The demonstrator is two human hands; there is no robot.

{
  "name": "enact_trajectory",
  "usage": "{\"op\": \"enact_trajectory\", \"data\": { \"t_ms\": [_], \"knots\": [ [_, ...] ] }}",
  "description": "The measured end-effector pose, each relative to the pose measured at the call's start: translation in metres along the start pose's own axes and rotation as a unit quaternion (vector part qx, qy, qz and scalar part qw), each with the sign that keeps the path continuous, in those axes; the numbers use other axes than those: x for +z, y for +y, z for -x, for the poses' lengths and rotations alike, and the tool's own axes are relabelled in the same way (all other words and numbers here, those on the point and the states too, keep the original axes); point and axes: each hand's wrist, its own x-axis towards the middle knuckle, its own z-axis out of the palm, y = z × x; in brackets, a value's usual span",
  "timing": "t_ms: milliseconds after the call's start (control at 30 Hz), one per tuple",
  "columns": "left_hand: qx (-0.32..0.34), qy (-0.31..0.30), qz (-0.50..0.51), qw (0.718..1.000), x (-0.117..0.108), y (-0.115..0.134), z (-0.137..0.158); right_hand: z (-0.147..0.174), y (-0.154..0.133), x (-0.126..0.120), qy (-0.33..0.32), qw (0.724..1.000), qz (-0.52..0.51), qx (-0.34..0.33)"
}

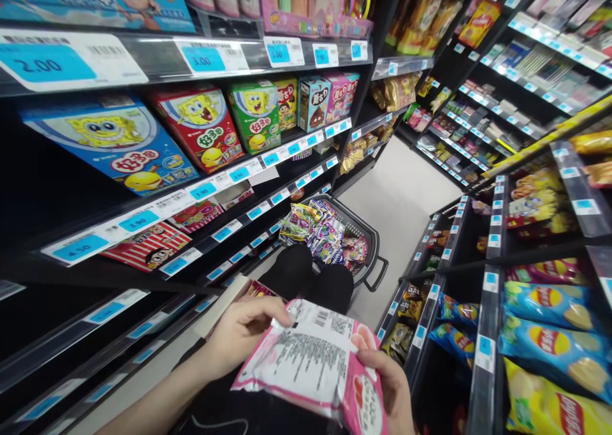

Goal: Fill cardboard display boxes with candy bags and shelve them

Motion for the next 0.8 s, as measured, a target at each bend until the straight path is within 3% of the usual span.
{"op": "enact_trajectory", "data": {
  "t_ms": [133,200,300,400,500,667,800],
  "knots": [
    [0.130,0.049,-0.163,0.977,-0.003,0.005,-0.005,-0.012,0.002,0.006,-0.023,0.998,0.006,0.052],
    [0.149,0.065,-0.211,0.964,-0.003,0.010,-0.007,-0.020,0.004,0.003,-0.047,0.995,0.076,0.047],
    [0.069,0.078,-0.215,0.971,0.001,0.016,-0.008,-0.025,0.004,-0.003,-0.046,0.987,0.154,0.017],
    [-0.057,0.070,-0.125,0.988,0.006,0.016,-0.009,-0.023,-0.002,-0.003,-0.044,0.992,0.111,0.045],
    [-0.135,0.062,-0.015,0.989,0.009,0.009,-0.012,-0.020,-0.007,0.003,-0.054,0.994,0.057,0.071],
    [-0.165,0.064,0.054,0.983,0.010,0.000,-0.014,-0.020,-0.011,0.007,-0.054,0.995,0.029,0.079],
    [-0.163,0.022,0.064,0.984,0.009,0.001,-0.013,-0.019,-0.013,0.006,-0.044,0.996,0.039,0.067]
  ]
}}
